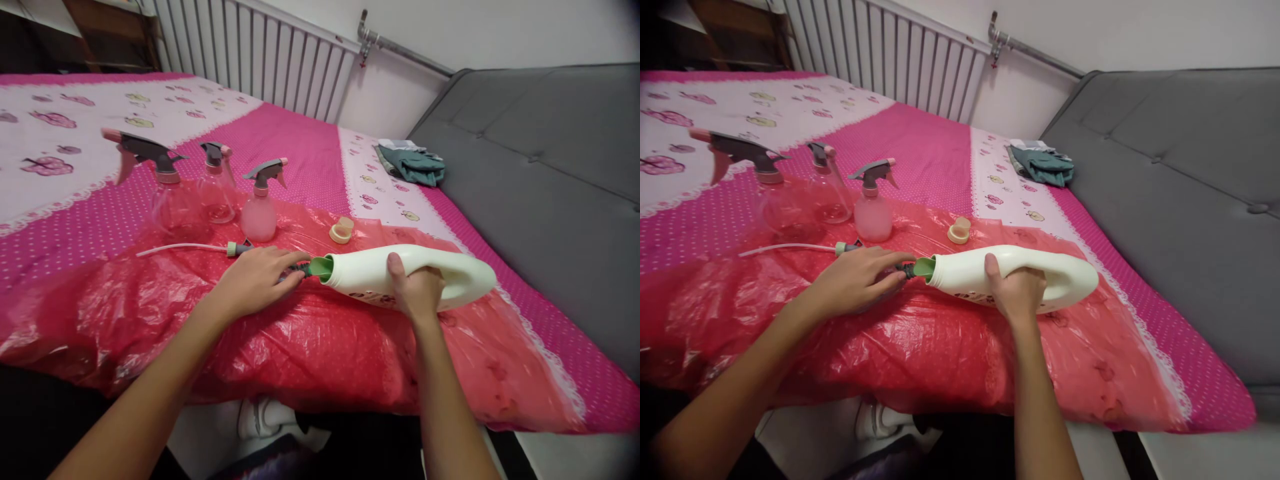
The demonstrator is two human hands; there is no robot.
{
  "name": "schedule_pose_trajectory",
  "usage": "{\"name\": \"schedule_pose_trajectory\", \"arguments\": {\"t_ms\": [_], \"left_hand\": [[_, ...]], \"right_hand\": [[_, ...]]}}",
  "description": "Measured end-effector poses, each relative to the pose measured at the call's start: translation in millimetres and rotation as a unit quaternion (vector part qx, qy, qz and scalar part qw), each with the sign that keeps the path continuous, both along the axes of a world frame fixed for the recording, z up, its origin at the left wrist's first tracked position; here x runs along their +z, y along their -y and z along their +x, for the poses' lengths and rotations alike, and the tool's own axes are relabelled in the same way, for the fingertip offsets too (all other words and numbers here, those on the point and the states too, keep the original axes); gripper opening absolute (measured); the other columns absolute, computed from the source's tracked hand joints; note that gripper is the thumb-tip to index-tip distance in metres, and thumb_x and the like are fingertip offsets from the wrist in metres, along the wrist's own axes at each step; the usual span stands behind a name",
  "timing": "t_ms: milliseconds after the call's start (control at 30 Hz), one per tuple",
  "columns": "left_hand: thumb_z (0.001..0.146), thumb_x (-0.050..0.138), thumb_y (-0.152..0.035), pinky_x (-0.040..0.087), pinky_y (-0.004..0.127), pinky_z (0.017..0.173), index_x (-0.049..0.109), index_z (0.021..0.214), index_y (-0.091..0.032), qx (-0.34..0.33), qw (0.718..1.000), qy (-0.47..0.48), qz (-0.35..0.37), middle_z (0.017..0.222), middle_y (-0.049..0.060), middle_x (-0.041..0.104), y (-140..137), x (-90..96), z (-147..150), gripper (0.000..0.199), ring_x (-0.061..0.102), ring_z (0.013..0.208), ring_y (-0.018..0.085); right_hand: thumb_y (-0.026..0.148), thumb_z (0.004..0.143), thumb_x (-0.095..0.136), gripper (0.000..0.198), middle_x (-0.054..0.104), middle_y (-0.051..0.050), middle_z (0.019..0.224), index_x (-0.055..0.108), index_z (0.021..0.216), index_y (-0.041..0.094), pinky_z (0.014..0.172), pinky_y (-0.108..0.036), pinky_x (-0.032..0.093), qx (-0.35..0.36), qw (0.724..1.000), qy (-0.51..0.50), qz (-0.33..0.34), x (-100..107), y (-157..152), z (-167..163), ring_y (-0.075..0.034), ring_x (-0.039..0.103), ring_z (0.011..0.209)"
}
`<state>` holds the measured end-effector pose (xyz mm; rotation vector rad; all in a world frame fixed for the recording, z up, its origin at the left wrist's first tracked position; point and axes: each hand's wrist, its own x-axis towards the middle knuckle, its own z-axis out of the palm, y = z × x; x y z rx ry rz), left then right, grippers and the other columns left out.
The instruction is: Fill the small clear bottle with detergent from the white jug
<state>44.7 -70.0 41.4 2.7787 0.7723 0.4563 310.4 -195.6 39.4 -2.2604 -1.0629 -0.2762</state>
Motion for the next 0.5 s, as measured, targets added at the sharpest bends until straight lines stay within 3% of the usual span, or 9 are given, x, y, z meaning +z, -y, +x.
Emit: {"name": "schedule_pose_trajectory", "arguments": {"t_ms": [500], "left_hand": [[0.102, 0.044, -0.045, 0.045, 0.037, 0.083, 0.063, 0.126, -0.023, 0.015, 1.0, -0.01, 0.016, 0.105, 0.009, 0.075, -0.1, -0.7, -1.0, 0.037, 0.069, 0.096, 0.026]], "right_hand": [[0.092, 0.073, 0.023, 0.106, 0.073, -0.029, 0.1, 0.076, 0.098, 0.005, 0.1, -0.061, 0.044, 0.007, 1.0, -0.004, 0.015, -2.3, 0.3, 1.8, -0.049, 0.064, 0.11]]}}
